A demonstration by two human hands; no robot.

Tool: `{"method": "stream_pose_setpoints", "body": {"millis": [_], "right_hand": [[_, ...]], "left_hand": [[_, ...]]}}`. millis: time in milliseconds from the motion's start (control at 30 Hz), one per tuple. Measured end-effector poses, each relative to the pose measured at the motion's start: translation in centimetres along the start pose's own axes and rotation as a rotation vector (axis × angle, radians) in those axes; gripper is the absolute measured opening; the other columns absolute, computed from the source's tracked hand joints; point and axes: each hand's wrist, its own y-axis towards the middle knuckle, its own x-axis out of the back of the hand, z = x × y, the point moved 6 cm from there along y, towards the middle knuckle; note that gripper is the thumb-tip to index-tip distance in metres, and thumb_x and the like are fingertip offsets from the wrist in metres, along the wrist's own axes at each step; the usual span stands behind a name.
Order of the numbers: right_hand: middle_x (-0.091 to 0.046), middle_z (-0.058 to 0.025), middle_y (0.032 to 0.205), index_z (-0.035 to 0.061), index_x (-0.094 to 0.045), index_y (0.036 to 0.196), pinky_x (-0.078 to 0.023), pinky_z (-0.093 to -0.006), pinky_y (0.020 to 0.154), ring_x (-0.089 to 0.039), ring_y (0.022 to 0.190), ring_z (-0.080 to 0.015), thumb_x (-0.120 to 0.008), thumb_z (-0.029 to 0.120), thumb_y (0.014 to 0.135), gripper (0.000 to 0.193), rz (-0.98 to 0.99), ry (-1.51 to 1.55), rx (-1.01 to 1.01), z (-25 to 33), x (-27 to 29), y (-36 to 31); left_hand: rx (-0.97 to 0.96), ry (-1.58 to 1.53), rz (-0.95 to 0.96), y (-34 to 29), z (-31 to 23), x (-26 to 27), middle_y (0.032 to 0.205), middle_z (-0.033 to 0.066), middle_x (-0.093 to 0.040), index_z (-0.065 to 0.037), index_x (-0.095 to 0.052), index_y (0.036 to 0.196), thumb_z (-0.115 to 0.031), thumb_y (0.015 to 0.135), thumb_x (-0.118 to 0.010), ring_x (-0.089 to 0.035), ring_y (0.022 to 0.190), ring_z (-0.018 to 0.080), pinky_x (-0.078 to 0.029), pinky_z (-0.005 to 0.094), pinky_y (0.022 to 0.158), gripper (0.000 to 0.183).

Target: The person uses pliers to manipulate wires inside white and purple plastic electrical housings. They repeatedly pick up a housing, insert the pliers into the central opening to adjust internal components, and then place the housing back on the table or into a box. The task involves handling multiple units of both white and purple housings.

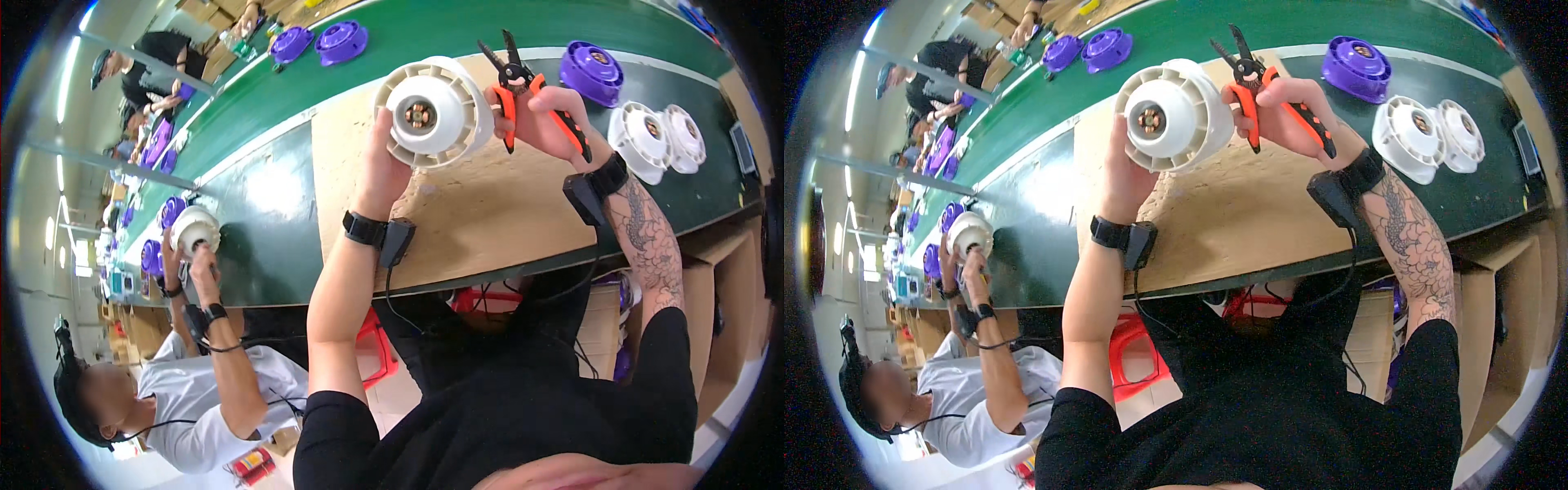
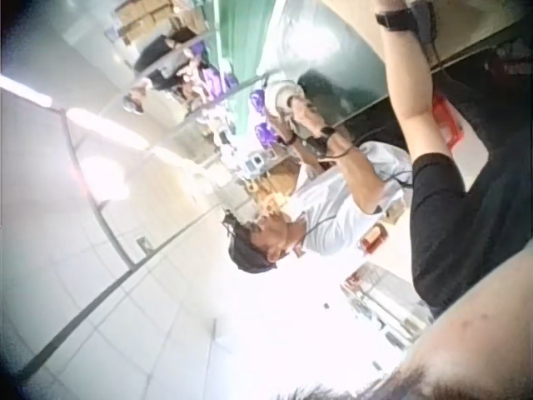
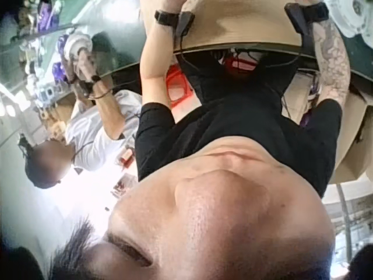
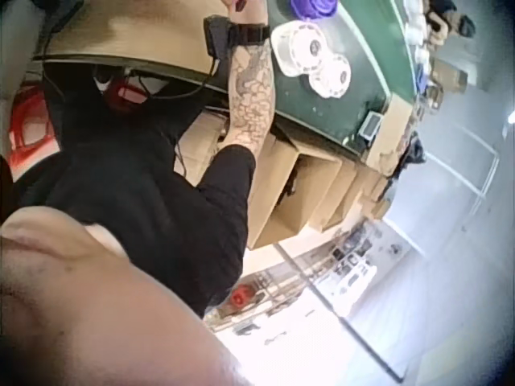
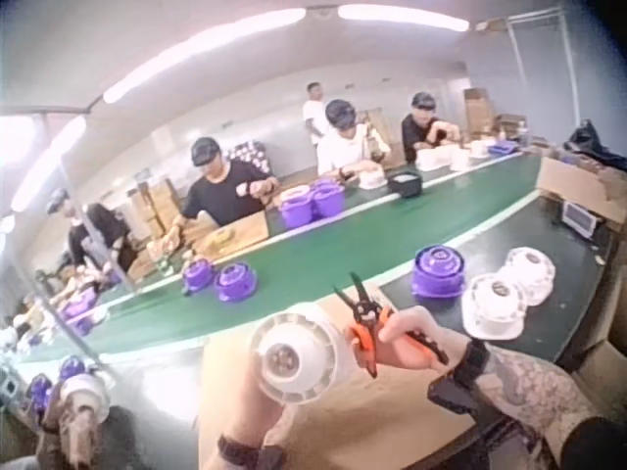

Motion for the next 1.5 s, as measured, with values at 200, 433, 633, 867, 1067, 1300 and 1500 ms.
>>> {"method": "stream_pose_setpoints", "body": {"millis": [200, 433, 633, 867, 1067, 1300, 1500], "right_hand": [[-0.060, -0.0108, 0.123, 0.0015, -0.058, 0.125, -0.042, -0.0378, 0.091, -0.059, 0.097, -0.0226, -0.066, 0.035, 0.069, 0.066, -0.158, -0.061, -0.031, -3.6, 2.7, -0.7], [-0.058, -0.0086, 0.114, 0.0029, -0.054, 0.126, -0.039, -0.0345, 0.100, -0.057, 0.103, -0.0211, -0.067, 0.043, 0.069, 0.071, -0.209, -0.405, -0.147, -2.7, 1.5, -1.1], [-0.058, -0.0072, 0.110, 0.0023, -0.054, 0.126, -0.038, -0.0330, 0.099, -0.055, 0.104, -0.0193, -0.066, 0.044, 0.069, 0.072, -0.199, -0.398, -0.148, -3.0, 0.7, -1.0], [-0.058, -0.0077, 0.114, 0.0019, -0.053, 0.132, -0.038, -0.0338, 0.101, -0.055, 0.106, -0.0201, -0.067, 0.045, 0.070, 0.076, -0.196, -0.459, -0.177, -3.3, 0.9, -1.4], [-0.059, -0.0083, 0.117, 0.0004, -0.052, 0.138, -0.038, -0.0341, 0.103, -0.055, 0.109, -0.0204, -0.068, 0.043, 0.073, 0.079, -0.189, -0.458, -0.165, -3.3, 0.3, -1.6], [-0.056, -0.0061, 0.118, 0.0039, -0.055, 0.130, -0.043, -0.0352, 0.099, -0.055, 0.107, -0.0178, -0.076, 0.031, 0.074, 0.065, -0.091, -0.684, -0.087, -1.7, 0.2, -1.2], [-0.058, -0.0147, 0.112, 0.0023, -0.056, 0.123, -0.042, -0.0419, 0.099, -0.055, 0.107, -0.0319, -0.077, 0.024, 0.062, 0.068, -0.094, -1.934, 0.434, 3.1, -5.5, 1.2]], "left_hand": [[0.042, 0.057, -0.176, 0.8, 1.1, 2.4, 0.130, 0.0086, -0.064, -0.004, -0.049, 0.142, -0.028, 0.108, -0.052, -0.064, 0.117, 0.0186, -0.055, 0.0368, 0.100, 0.041], [0.006, 0.214, -0.273, 0.3, 0.8, 2.5, 0.136, 0.0146, -0.062, 0.001, -0.050, 0.143, -0.028, 0.109, -0.046, -0.062, 0.124, 0.0242, -0.050, 0.0411, 0.106, 0.045], [-0.005, 0.230, -0.282, 0.2, -0.1, 2.5, 0.130, 0.0135, -0.066, 0.001, -0.053, 0.140, -0.032, 0.108, -0.047, -0.066, 0.117, 0.0218, -0.054, 0.0384, 0.100, 0.046], [0.053, 0.270, -0.306, 0.0, 1.1, 2.5, 0.129, 0.0133, -0.066, 0.000, -0.054, 0.140, -0.035, 0.107, -0.048, -0.067, 0.115, 0.0218, -0.056, 0.0388, 0.097, 0.048], [0.170, 0.183, -0.266, 0.1, 1.4, 2.3, 0.129, 0.0119, -0.061, -0.005, -0.048, 0.142, -0.030, 0.105, -0.055, -0.061, 0.119, 0.0204, -0.055, 0.0404, 0.099, 0.046], [0.084, 0.256, -0.270, 0.3, -1.1, 2.0, 0.117, 0.0118, -0.068, -0.003, -0.055, 0.136, -0.038, 0.102, -0.058, -0.069, 0.104, 0.0207, -0.059, 0.0355, 0.088, 0.049], [0.071, 0.363, -0.369, 0.3, -3.5, 3.8, 0.110, 0.0129, -0.070, -0.006, -0.060, 0.129, -0.046, 0.097, -0.063, -0.072, 0.093, 0.0185, -0.061, 0.0327, 0.073, 0.051]]}}
